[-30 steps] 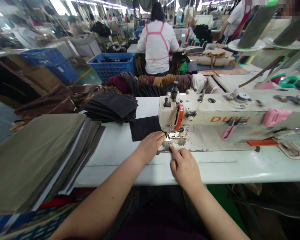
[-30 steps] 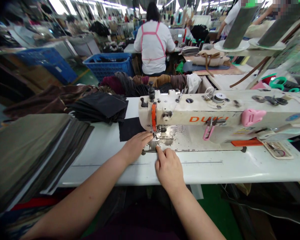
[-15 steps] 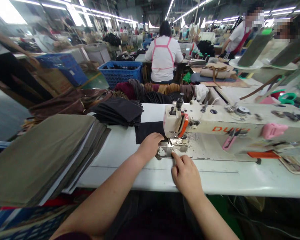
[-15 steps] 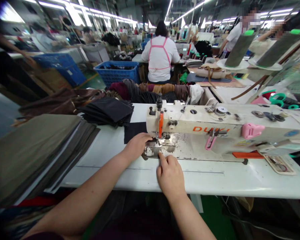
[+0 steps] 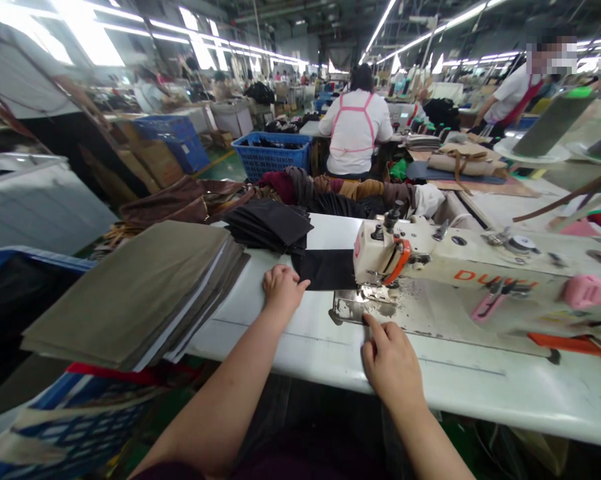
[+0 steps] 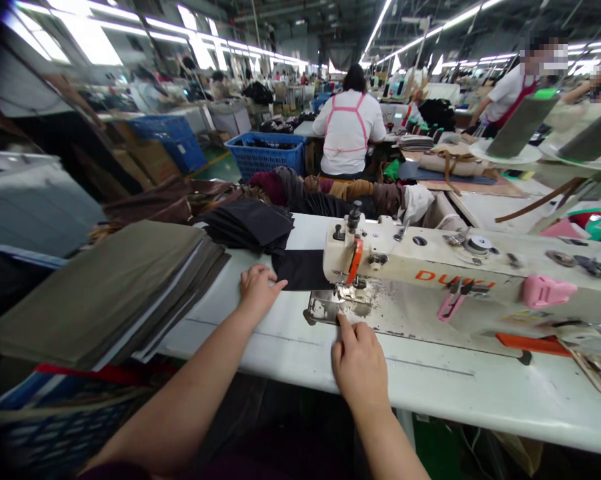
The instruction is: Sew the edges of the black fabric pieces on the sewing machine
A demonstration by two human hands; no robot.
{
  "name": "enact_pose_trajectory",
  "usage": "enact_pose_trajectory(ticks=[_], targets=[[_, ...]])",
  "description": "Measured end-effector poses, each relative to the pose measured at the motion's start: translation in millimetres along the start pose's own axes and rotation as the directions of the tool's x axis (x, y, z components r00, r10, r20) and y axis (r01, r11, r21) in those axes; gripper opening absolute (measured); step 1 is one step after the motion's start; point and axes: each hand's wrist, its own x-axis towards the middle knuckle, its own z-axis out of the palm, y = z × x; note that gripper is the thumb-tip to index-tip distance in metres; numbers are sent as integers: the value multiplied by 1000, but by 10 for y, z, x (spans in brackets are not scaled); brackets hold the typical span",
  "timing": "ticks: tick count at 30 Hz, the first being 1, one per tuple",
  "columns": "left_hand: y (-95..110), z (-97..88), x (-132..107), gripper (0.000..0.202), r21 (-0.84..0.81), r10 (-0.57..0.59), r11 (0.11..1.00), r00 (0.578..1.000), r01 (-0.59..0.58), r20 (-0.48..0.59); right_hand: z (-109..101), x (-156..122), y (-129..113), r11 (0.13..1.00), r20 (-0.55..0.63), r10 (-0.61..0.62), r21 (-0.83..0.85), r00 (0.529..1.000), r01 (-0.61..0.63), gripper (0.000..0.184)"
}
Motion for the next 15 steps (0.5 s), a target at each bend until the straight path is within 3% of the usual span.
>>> enact_pose_trajectory(ticks=[3, 7, 11, 15], targets=[[7, 3, -49, 18, -114, 71, 991, 997, -72, -7, 12, -9, 11, 1000, -5, -12, -5, 1000, 12, 47], [-65, -108, -331, 12, -317, 106, 942, 993, -116, -49, 44, -18, 35, 1000, -6, -22, -19, 1000, 21, 47], [-176, -395, -567, 8, -483, 111, 860, 984, -165, -139, 45, -8, 38, 999, -2, -26, -43, 1000, 26, 47], [-137, -774, -414, 27, -510, 178, 785, 917, -352, -357, 26, 4, 31, 998, -15, -35, -56, 999, 34, 46]])
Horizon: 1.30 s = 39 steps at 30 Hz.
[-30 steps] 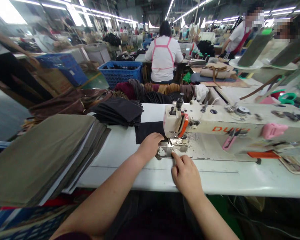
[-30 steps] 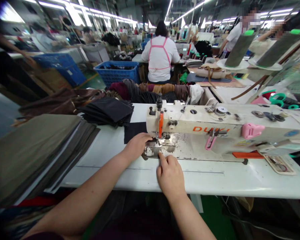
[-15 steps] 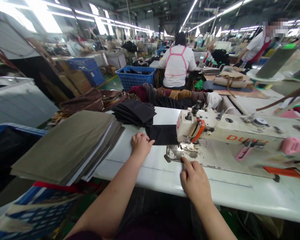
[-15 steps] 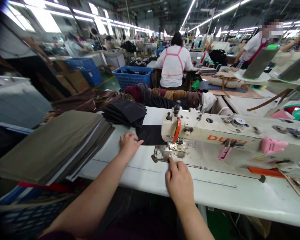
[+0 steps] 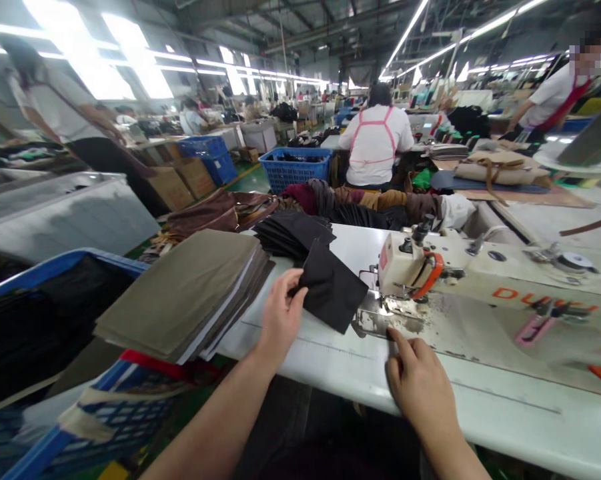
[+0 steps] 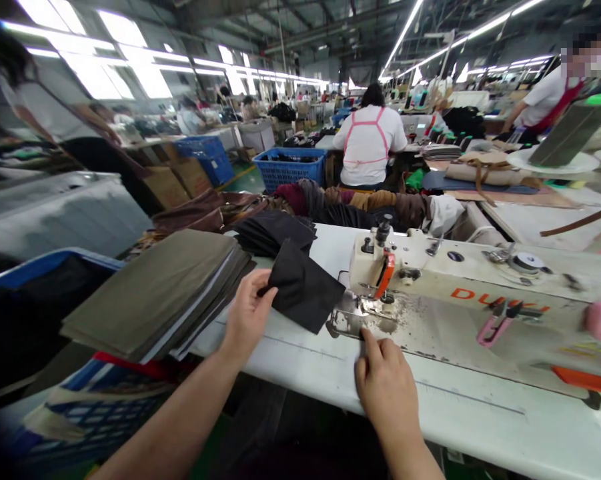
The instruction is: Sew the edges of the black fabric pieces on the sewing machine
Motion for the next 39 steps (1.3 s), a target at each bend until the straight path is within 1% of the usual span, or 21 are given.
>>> enact_pose_trajectory(ticks=[1, 3, 6, 8, 9, 11, 12, 13, 15, 17, 19, 21, 24, 25, 27, 29, 30, 31, 33, 36, 39], targets=[[34, -34, 136, 31, 18, 45, 999, 998, -45, -37, -1, 1, 1, 1000, -2, 0, 0, 1000, 0, 46], [66, -74, 462, 33, 97, 122, 989, 987, -112, -104, 4, 1, 6, 1000, 1, -1, 5, 1000, 1, 47], [-12, -86, 1011, 31, 191, 186, 970, 962, -148, -198, 26, -2, 17, 1000, 4, -2, 7, 1000, 2, 47], [-130, -74, 1346, 33, 268, 180, 957, 955, -115, -235, 46, -8, 26, 1000, -3, -7, 7, 1000, 7, 47], [-192, -63, 1482, 35, 310, 153, 948, 958, -73, -242, 56, -13, 31, 1000, -9, -9, 9, 1000, 10, 47], [-281, -36, 1649, 44, 416, 70, 908, 966, 42, -250, 77, -22, 41, 1000, -23, -15, 19, 1000, 15, 47], [-298, -22, 1671, 52, 476, 41, 875, 967, 87, -251, 86, -27, 46, 1000, -29, -16, 22, 999, 16, 47], [-294, -13, 1651, 60, 538, 33, 836, 969, 108, -246, 94, -31, 52, 1000, -32, -17, 24, 999, 18, 48], [-228, -24, 1499, 68, 651, 76, 755, 977, 74, -199, 103, -34, 61, 999, -30, -22, 24, 999, 23, 49], [-119, -106, 1251, 64, 727, 121, 687, 987, -7, -104, 101, -32, 66, 999, -21, -30, 22, 999, 30, 49], [-13, -287, 984, 56, 769, 84, 639, 996, -28, -34, 88, -26, 64, 999, -14, -33, 17, 999, 33, 48], [60, -568, 761, 48, 803, 18, 595, 1000, -14, 5, 68, -20, 56, 999, -11, -31, 13, 999, 31, 48], [89, -1105, 556, 35, 846, -49, 533, 999, 7, 23, 42, -13, 45, 999, -5, -32, 7, 999, 32, 47], [80, -1288, 518, 31, 842, -71, 539, 997, 20, 22, 37, -11, 44, 999, -4, -35, 3, 999, 35, 48], [46, -1619, 474, 25, 797, -142, 603, 987, 29, 71, 34, -6, 47, 999, -3, -39, -3, 999, 39, 48], [0, -1869, 463, 24, 759, -234, 650, 960, 36, 156, 37, -1, 54, 999, -8, -48, -1, 999, 48, 47], [-24, -1955, 469, 24, 752, -274, 658, 941, 33, 198, 39, 1, 58, 999, -10, -55, 0, 998, 55, 47], [-44, -2017, 483, 24, 751, -303, 660, 923, 23, 238, 40, 3, 60, 998, -15, -61, 0, 998, 62, 47], [-70, -2073, 535, 21, 746, -332, 666, 889, -15, 314, 39, 6, 60, 997, -28, -77, -4, 997, 77, 48], [-52, -2051, 651, 10, 734, -360, 674, 832, -81, 422, 24, 8, 47, 997, -48, -81, -16, 996, 80, 47], [-1, -2006, 757, 8, 756, -413, 649, 798, -81, 440, 8, 10, 32, 996, -56, -83, -20, 995, 82, 46]])
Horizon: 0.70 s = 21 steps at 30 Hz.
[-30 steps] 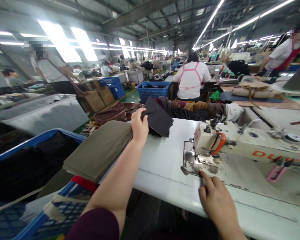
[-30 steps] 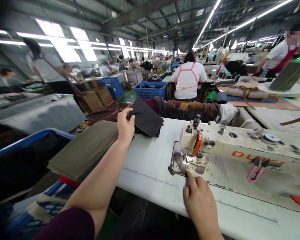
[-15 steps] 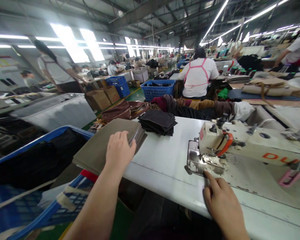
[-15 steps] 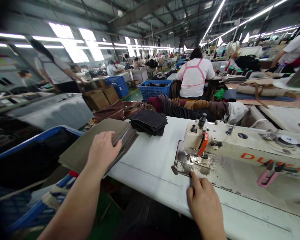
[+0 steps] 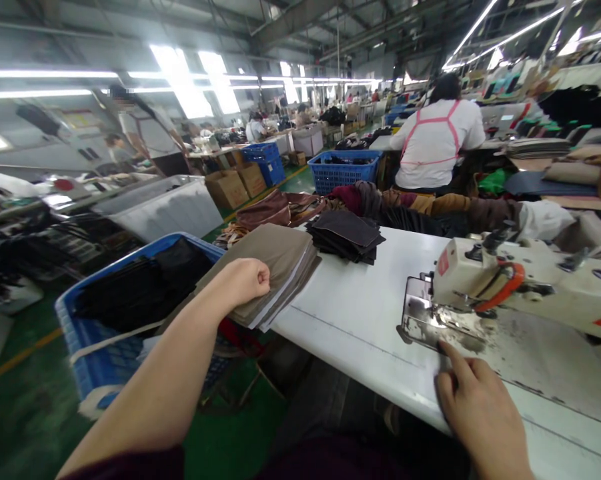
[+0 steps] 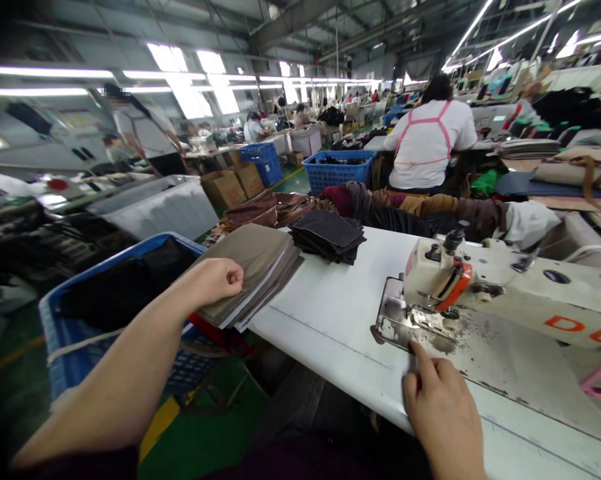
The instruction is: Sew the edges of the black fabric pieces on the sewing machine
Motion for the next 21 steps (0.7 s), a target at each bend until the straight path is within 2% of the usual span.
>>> enact_pose_trajectory(ticks=[4, 6, 8, 10, 12, 13, 15, 16, 18, 20, 21], targets=[[-38, -23, 52, 8, -125, -44, 991, 999, 44, 7, -9, 2, -5, 1000, -9, -17, 1, 1000, 17, 47], [-114, -1, 65, 11, -245, -58, 968, 998, 59, 13, -7, 6, 2, 1000, -6, -14, 4, 1000, 15, 47], [-194, 13, 70, 15, -399, -129, 909, 992, 122, 7, -1, 10, 16, 1000, 0, -9, 5, 1000, 9, 47], [-248, -11, 58, 21, -583, -275, 783, 961, 218, -10, 12, 11, 29, 1000, 1, -7, 11, 1000, 7, 47], [-250, -77, 25, 27, -760, -398, 600, 917, 250, -13, 28, 6, 21, 998, -7, -14, 54, 1000, 14, 47], [-225, -116, 2, 30, -825, -417, 517, 909, 229, -9, 32, 3, 0, 995, -11, -20, 96, 1000, 21, 45], [-111, -174, -52, 31, -899, -368, 418, 929, 131, -35, 24, 4, -88, 979, -9, -29, 200, 1000, 30, 41], [-20, -176, -79, 28, -908, -327, 412, 942, 68, -78, 9, 13, -157, 966, 0, -35, 256, 999, 33, 40], [231, -92, -129, 17, -873, -239, 484, 951, -59, -197, -48, 52, -333, 935, 12, -53, 352, 999, 46, 41], [562, 126, -171, 11, -781, -133, 603, 944, -164, -301, -126, 122, -523, 901, -2, -92, 426, 996, 84, 52], [746, 283, -193, 9, -751, -68, 632, 951, -192, -301, -163, 164, -608, 887, -28, -116, 447, 993, 116, 58]])
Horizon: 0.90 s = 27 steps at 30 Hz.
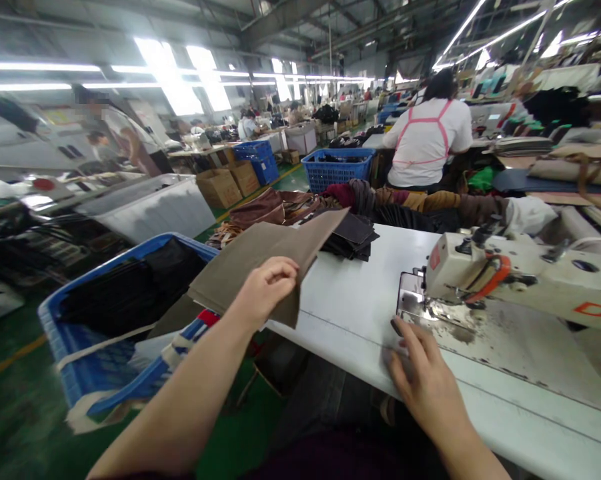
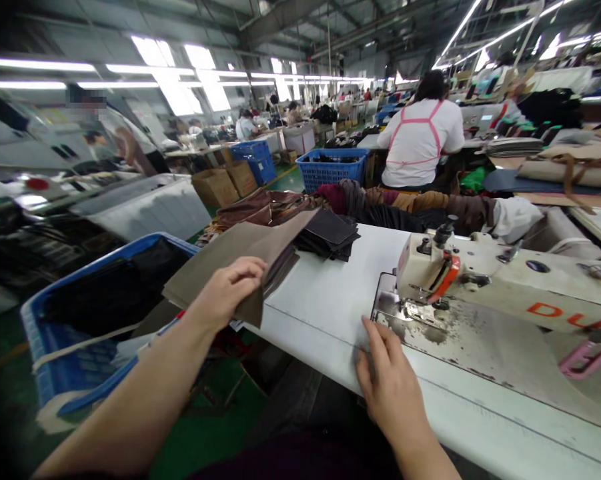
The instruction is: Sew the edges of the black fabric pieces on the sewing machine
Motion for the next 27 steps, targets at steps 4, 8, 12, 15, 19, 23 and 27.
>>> enact_pose_trajectory(ticks=[4, 8, 12, 15, 19, 23, 27], targets=[[-111, 944, -387, 9, 9, 77, 997, 979, -80, 187, 17, 151, -121, 989, 48, -148, -25, 988, 149, 60], [-337, 1383, -642, 12, 125, 113, 980, 947, -156, 300, 17, 75, 109, 968, 193, -221, -79, 956, 240, 42], [-609, 1194, -621, 37, 268, 191, 912, 901, -309, 390, -67, -98, 335, 985, 161, -150, -62, 975, 162, 31], [-714, 916, -589, 57, 280, 142, 900, 831, -335, 538, -150, -164, 379, 991, 146, -127, 48, 981, 122, 28], [-667, 657, -604, 73, 161, 90, 946, 702, -283, 706, -237, -203, 357, 983, 166, -14, 183, 986, -17, 27], [-626, 652, -561, 39, 85, 32, 988, 713, -128, 700, -282, -255, 323, 945, 272, 181, 218, 945, -244, 26], [-653, 845, -462, 31, 156, -46, 987, 848, -44, 528, -280, -255, 259, 880, 324, 402, 124, 856, -459, 25]])
